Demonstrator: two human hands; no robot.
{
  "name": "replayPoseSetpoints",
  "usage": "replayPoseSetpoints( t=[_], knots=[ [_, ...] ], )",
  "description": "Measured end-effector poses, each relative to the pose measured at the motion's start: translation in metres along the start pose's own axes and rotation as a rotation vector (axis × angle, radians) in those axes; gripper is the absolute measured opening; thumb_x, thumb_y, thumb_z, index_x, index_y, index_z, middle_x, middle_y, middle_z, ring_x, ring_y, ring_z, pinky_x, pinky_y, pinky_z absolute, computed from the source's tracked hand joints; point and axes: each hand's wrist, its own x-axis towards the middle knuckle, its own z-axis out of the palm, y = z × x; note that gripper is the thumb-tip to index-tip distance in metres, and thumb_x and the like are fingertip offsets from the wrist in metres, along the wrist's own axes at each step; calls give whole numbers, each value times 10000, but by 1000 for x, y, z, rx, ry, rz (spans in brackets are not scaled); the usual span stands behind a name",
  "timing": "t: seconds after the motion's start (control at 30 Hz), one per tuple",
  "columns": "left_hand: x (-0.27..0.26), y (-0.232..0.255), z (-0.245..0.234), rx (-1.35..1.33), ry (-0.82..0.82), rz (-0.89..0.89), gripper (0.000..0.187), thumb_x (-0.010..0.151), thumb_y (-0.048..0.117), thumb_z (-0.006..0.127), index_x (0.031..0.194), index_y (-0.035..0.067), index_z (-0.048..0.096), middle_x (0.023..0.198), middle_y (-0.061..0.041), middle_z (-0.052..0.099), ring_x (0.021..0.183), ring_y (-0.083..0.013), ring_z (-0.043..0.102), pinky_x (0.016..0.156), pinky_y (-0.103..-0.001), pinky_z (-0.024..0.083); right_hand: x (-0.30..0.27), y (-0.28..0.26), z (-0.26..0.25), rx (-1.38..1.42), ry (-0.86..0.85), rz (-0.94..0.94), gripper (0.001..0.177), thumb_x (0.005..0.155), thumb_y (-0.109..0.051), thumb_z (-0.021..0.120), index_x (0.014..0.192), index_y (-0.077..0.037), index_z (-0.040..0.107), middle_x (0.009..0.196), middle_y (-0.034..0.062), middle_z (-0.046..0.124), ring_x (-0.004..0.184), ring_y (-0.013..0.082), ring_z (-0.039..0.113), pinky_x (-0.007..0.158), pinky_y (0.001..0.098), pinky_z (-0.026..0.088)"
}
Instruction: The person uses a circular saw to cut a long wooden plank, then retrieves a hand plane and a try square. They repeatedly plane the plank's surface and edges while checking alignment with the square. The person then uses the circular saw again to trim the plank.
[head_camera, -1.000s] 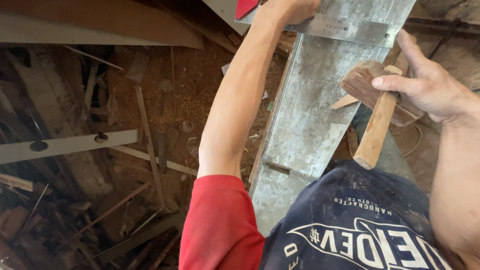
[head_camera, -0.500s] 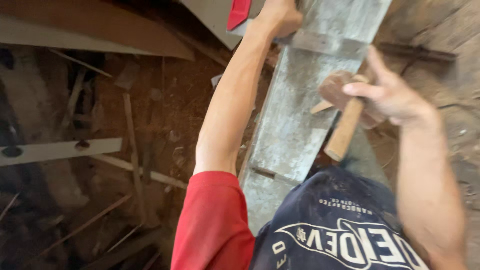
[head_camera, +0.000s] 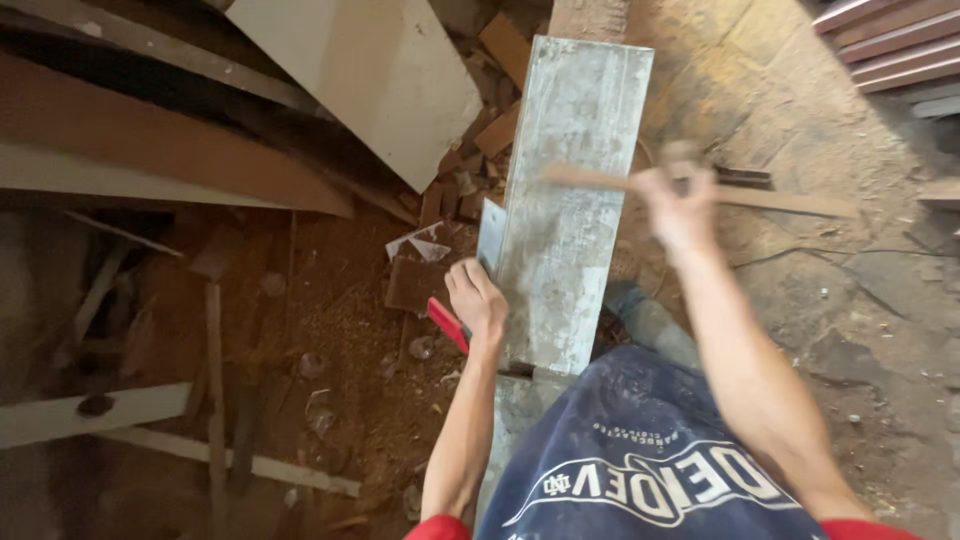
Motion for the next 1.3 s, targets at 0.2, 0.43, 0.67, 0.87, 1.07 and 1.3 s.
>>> replayPoseSetpoints(
  t=[0.2, 0.43, 0.67, 0.87, 1.07, 1.3],
  knots=[
    [-26, 0, -15, -139, -196, -251, 424, 1009, 443, 546, 1088, 29, 593, 1070, -235, 581, 983, -447, 584, 857, -525, 478, -44, 58, 52, -268, 52, -67, 919, 718, -388, 918, 1435, -37, 463, 1316, 171, 634, 1200, 292, 613, 1018, 438, 482],
    [-13, 16, -16, -5, -247, -169, 626, 894, 572, 663, 1017, -22, 513, 1001, -243, 533, 959, -462, 568, 830, -546, 466, 4, 21, 69, -361, 211, -139, 926, 651, -496, 927, 1362, -40, 546, 1256, 188, 682, 1149, 314, 645, 989, 456, 499],
    [10, 28, -19, 26, -250, -140, 652, 806, 579, 724, 947, -24, 521, 956, -241, 550, 918, -462, 581, 781, -543, 481, 182, -31, 89, -420, 277, -270, 921, 691, -569, 967, 1309, -45, 530, 1241, 198, 670, 1154, 382, 629, 995, 486, 476],
    [-10, 28, -19, 5, -255, -180, 591, 868, 537, 695, 965, -19, 520, 980, -241, 558, 941, -465, 586, 798, -548, 482, 122, -29, 66, -364, 192, -300, 916, 666, -527, 968, 1284, -17, 525, 1188, 219, 655, 1088, 362, 636, 933, 478, 499],
    [-24, 16, -14, -80, -148, -105, 446, 949, 427, 628, 953, -7, 525, 984, -253, 543, 926, -472, 559, 808, -552, 466, -38, 68, 51, -401, 183, -231, 981, 684, -568, 940, 1331, 17, 492, 1216, 250, 629, 1126, 383, 605, 947, 498, 484],
    [-17, 12, -4, -117, -118, -108, 359, 975, 354, 581, 941, 0, 534, 972, -234, 548, 902, -449, 569, 787, -532, 472, 37, 56, 66, -383, 244, -272, 1040, 699, -646, 943, 1434, -78, 474, 1320, 181, 666, 1238, 367, 637, 1039, 480, 506]
  ],
)
